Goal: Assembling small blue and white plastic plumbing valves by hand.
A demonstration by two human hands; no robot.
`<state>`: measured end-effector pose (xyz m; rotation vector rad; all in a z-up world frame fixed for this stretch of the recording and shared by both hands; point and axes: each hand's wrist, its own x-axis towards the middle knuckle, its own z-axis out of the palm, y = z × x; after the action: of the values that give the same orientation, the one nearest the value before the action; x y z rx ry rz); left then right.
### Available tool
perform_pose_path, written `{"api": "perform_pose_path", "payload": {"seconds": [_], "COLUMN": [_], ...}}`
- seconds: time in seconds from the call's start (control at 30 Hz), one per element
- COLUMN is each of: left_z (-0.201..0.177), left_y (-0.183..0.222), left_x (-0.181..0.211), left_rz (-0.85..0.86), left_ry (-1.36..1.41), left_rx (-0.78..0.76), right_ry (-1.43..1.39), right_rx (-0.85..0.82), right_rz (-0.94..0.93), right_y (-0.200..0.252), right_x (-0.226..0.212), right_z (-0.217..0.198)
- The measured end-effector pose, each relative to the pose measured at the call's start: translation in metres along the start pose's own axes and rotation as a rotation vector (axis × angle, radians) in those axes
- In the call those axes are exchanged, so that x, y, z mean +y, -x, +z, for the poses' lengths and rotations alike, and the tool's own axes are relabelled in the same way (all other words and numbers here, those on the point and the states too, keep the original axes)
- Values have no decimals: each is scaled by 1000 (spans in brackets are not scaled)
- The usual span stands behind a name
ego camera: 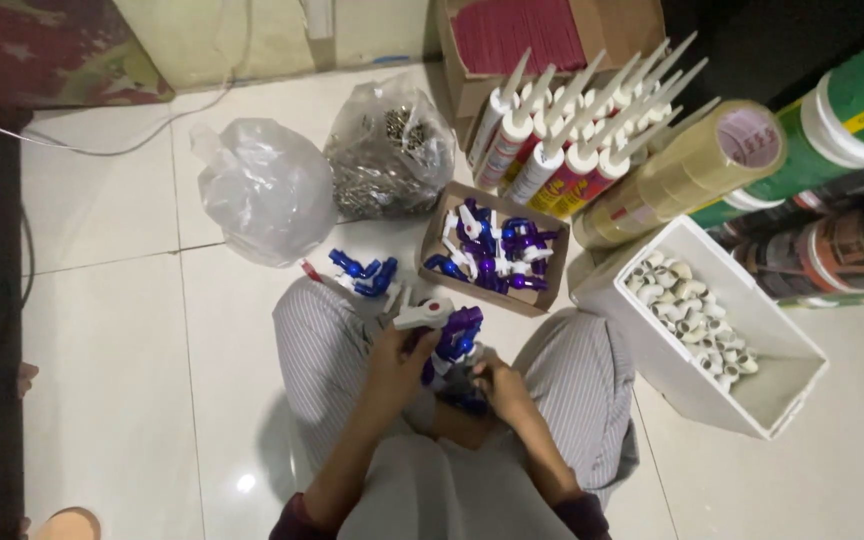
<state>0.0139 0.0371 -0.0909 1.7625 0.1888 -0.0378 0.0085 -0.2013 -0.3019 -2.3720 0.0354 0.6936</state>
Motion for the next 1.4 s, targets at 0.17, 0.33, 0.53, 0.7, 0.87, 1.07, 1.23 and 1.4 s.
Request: {"api": "perform_pose_path", "payload": {"seconds": [0.17, 0.33, 0.53, 0.7, 0.87, 1.07, 1.23, 1.4], "left_z": [24, 84, 164, 186, 186, 136, 104, 113], "left_y": [-17, -68, -153, -175, -170, -153, -93, -57], "left_x": [-9, -39, -121, -145, -154, -140, -174, -180], "left_rz": [-94, -117, 32, 252, 500, 484, 152, -72], "left_ry": [-12, -19, -187, -371, -742, -552, -283, -367], "left_rx": [-38, -95, -262, -301, -117, 83, 50, -259], "right_ry": [-474, -1059, -466, -36, 8, 113, 82, 86], "right_rx": [289, 420, 605, 777, 717, 744, 447, 62], "right_rz": [-92, -147, 31, -115, -122, -184, 18, 113], "right_y": [26, -2, -40, -86, -95, -68, -68, -69], "right_x": [-81, -54, -21, 18, 21, -8, -7, -37], "right_z": [-60, -88, -107, -95, -71, -62, 13, -8]}}
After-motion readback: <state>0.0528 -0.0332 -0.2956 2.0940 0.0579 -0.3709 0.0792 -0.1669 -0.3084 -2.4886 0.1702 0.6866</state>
